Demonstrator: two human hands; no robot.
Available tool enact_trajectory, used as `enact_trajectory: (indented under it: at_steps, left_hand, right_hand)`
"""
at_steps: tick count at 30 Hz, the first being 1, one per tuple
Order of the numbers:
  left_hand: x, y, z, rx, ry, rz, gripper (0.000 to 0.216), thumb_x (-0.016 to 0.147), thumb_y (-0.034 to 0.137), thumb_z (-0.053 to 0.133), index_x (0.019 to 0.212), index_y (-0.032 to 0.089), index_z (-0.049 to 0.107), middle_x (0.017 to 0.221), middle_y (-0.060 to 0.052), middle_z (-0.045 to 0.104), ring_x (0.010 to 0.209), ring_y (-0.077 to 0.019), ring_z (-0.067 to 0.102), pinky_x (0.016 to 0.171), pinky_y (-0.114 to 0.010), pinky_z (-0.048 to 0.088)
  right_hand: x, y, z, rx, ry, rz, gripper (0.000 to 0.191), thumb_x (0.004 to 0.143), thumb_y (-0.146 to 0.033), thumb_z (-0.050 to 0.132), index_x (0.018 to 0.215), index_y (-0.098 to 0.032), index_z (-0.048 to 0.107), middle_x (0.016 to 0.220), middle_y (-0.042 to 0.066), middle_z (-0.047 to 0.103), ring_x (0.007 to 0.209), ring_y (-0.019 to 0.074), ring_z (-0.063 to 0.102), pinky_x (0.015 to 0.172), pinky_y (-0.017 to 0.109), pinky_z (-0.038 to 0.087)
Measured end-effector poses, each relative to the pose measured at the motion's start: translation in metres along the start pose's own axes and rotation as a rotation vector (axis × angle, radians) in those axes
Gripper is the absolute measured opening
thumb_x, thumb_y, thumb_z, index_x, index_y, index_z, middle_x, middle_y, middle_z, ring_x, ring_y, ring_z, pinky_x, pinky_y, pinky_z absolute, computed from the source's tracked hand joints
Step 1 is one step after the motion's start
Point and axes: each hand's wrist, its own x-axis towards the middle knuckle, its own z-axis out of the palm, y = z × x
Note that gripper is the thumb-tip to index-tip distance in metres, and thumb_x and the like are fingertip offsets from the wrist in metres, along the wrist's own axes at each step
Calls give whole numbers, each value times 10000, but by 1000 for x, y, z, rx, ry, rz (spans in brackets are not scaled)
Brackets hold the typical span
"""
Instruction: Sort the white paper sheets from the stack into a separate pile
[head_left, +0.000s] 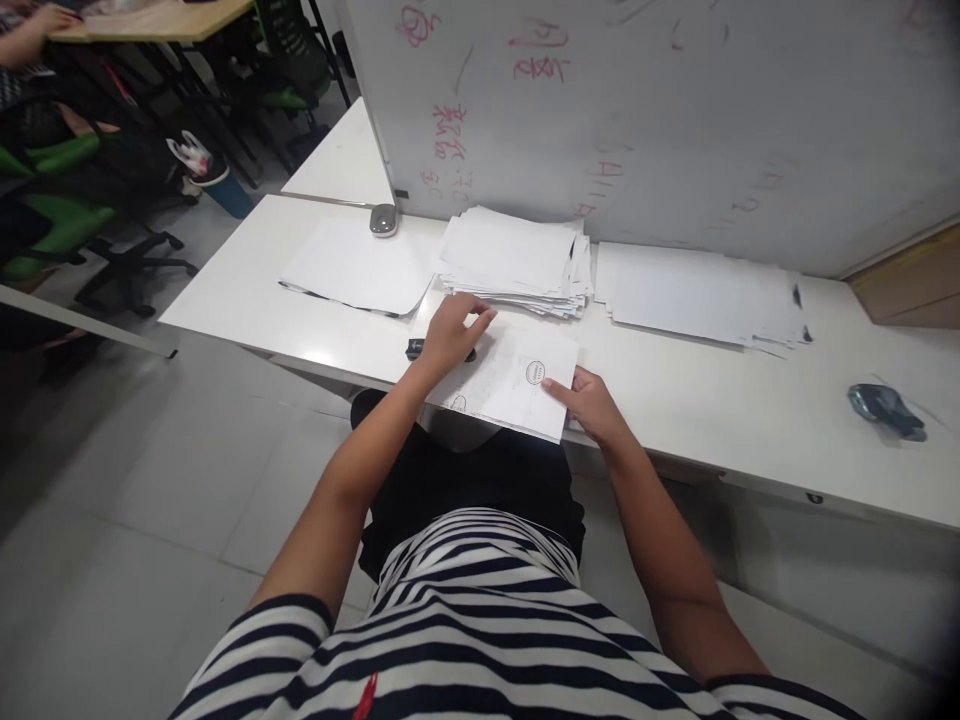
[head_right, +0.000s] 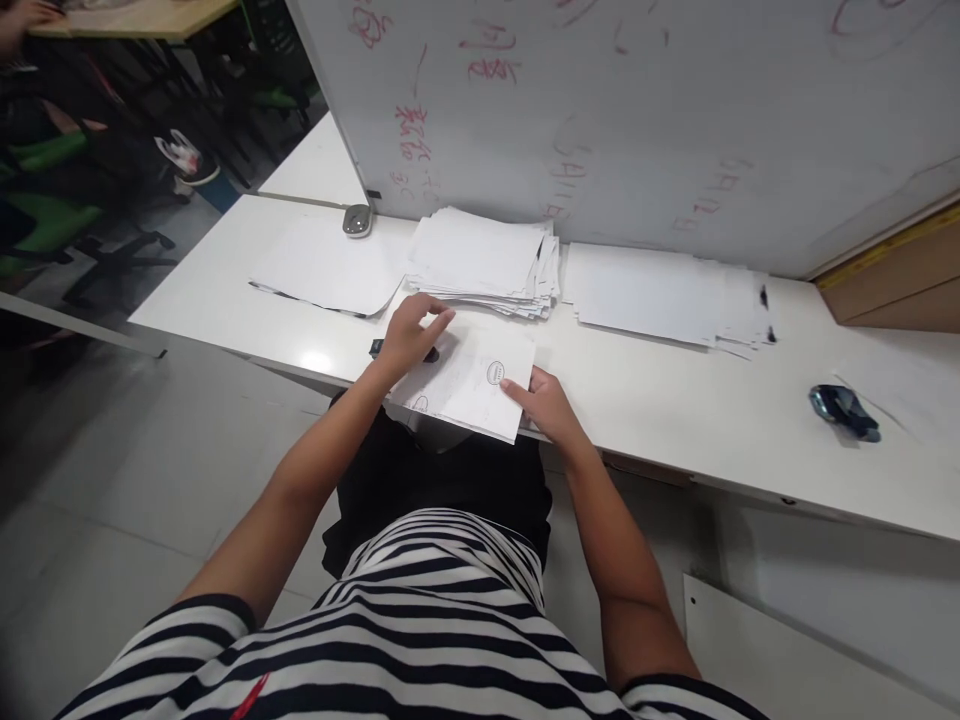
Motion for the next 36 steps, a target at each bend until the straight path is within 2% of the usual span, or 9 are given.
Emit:
enact_trajectory:
  at_steps: [3,6,10,14,18,21,31,33,36]
  left_hand:
    - [-9,-2,-17,-92,141,-52,276,972,434,353,936,237,544,991,-54,629,956,-174,564,850,-342,441]
    - [-23,-15,-28,-36,222,-89,300,972,444,344,910,231,545,964,-55,632,947,-178,559,863,-346,432]
    - [-39,-41,-27,73,115,-66,340,970,448,332,880,225,573,929,-55,645,923,-195,558,850,-353,407]
    - [-46,-57,-17,134,14,-133,449,980,463,253,718,227,530,747,-51,602,780,-203,551,723,-353,389]
    - [-45,-60,-13,170,35,-152,457,979,464,254,639,228,446,682,-45,558,707,-199,520,659,-354,347]
    - [-43,-61,-13,176,32,-147,445,979,459,253,648,228,440,693,-47,558,718,-200,517,655,-353,335]
    - [-42,-61,-14,155,22,-159,439,974,474,248,637,231,392,660,-35,506,694,-193,490,652,-348,334]
    - [-43,-61,-14,155,18,-162,442,974,474,252,643,232,417,667,-38,520,705,-195,499,658,-351,338]
    - [-42,-62,-14,149,14,-166,437,974,465,261,662,234,462,691,-46,553,727,-204,516,670,-358,345]
  right_hand:
    - [-3,-2,2,-17,16,-28,555,706,-577,719,1109,-202,647,1060,76,721,961,269,673,781,390,560]
    - [-8,-3,7,-30,14,-114,567,732,-530,716,1192,-219,601,1198,77,671,1106,254,619,917,393,510]
    - [-18,-9,3,-103,79,-70,498,750,-518,689,1128,-197,637,1107,91,706,1009,264,660,863,402,526]
    - [-30,-20,-28,-254,191,2,439,745,-519,685,1005,-166,695,976,89,736,869,274,682,741,387,536]
    - [-40,-25,-65,-252,362,-63,448,734,-515,700,1041,-189,694,962,65,736,819,251,679,718,376,535]
    - [-44,-20,-78,-172,493,-107,444,714,-502,720,1044,-205,689,956,61,735,836,243,680,738,374,540]
    - [-49,7,-83,-111,528,17,430,687,-495,727,975,-177,690,812,53,733,723,230,679,673,357,545]
    - [-46,3,-92,-90,551,33,406,681,-457,733,972,-175,696,819,56,732,697,215,669,662,341,536]
    - [-28,-14,-122,-110,707,-25,367,686,-350,720,997,-155,706,913,89,728,699,182,646,673,310,507]
